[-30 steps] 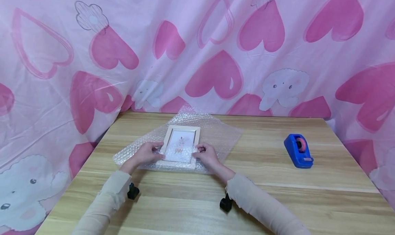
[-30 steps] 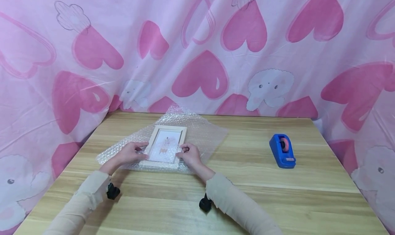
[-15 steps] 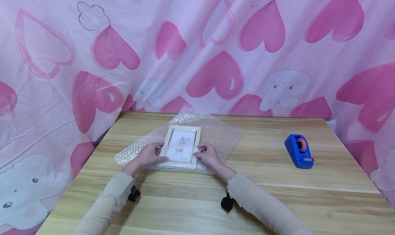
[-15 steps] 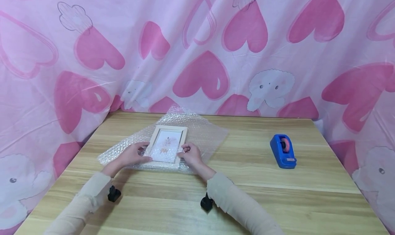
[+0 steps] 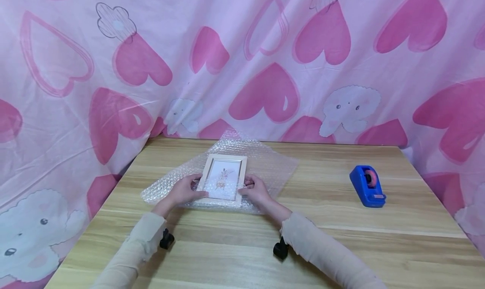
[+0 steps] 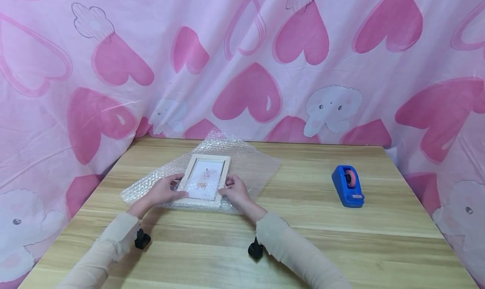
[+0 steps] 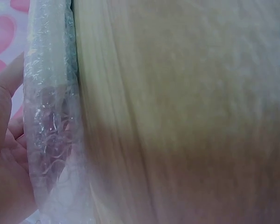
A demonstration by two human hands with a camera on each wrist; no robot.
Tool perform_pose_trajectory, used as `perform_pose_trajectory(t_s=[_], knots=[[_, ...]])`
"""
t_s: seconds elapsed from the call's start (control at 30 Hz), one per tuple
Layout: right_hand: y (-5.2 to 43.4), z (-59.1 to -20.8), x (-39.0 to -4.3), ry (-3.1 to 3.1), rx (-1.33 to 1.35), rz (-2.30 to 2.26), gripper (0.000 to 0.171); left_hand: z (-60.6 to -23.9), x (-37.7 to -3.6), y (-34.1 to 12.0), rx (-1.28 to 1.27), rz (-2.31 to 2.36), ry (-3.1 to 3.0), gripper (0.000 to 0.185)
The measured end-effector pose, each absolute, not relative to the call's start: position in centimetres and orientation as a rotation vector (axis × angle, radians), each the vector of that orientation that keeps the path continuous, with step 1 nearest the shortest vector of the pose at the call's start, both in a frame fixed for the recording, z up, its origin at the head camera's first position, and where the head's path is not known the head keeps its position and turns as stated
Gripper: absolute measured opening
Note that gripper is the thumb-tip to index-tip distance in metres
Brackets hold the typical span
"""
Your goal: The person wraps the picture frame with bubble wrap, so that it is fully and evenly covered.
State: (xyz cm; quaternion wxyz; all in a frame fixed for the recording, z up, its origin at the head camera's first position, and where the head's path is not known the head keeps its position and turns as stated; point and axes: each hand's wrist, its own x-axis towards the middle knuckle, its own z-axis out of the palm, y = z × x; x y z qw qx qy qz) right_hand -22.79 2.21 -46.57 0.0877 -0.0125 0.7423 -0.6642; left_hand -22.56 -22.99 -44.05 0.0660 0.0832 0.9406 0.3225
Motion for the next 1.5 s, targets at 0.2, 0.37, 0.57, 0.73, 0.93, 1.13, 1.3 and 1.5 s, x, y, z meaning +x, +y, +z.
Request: perform_pose_trajectory(t_s=[0.2,0.37,0.57,0.73,0.93,1.13,1.3,1.5], knots=[[2.4,-46.6,-22.8,2.230,-0.062,-1.951,0.056,-44.2,-22.6,-22.8,0.228,0.965,2.842,0.079],[2.8,-46.7,-22.6,2.213,-0.049,-1.920,0.058,-44.1,-22.1,-22.6,0.281,0.944,2.861,0.078],[3.6,-46.4,-21.5,2.221,-0.078,-1.876,0.059,-43.8,-21.1,-22.0,0.332,0.938,2.879,0.076],[4.2,-46.4,-20.6,2.242,-0.101,-1.852,0.059,-43.7,-20.1,-21.3,0.347,0.968,2.885,0.077],[5.0,-46.6,-19.7,2.249,-0.113,-1.851,0.061,-43.6,-19.0,-20.5,0.363,0.949,2.917,0.075],[5.5,-46.5,-18.8,2.220,-0.147,-1.884,0.063,-43.4,-18.6,-20.2,0.334,0.978,2.865,0.072],[5.7,-46.5,-18.5,2.195,-0.153,-1.909,0.064,-43.6,-19.1,-20.4,0.379,1.087,2.772,0.075],[5.7,-46.3,-18.3,2.214,-0.162,-1.895,0.064,-44.0,-19.6,-20.5,0.381,1.136,2.709,0.086]])
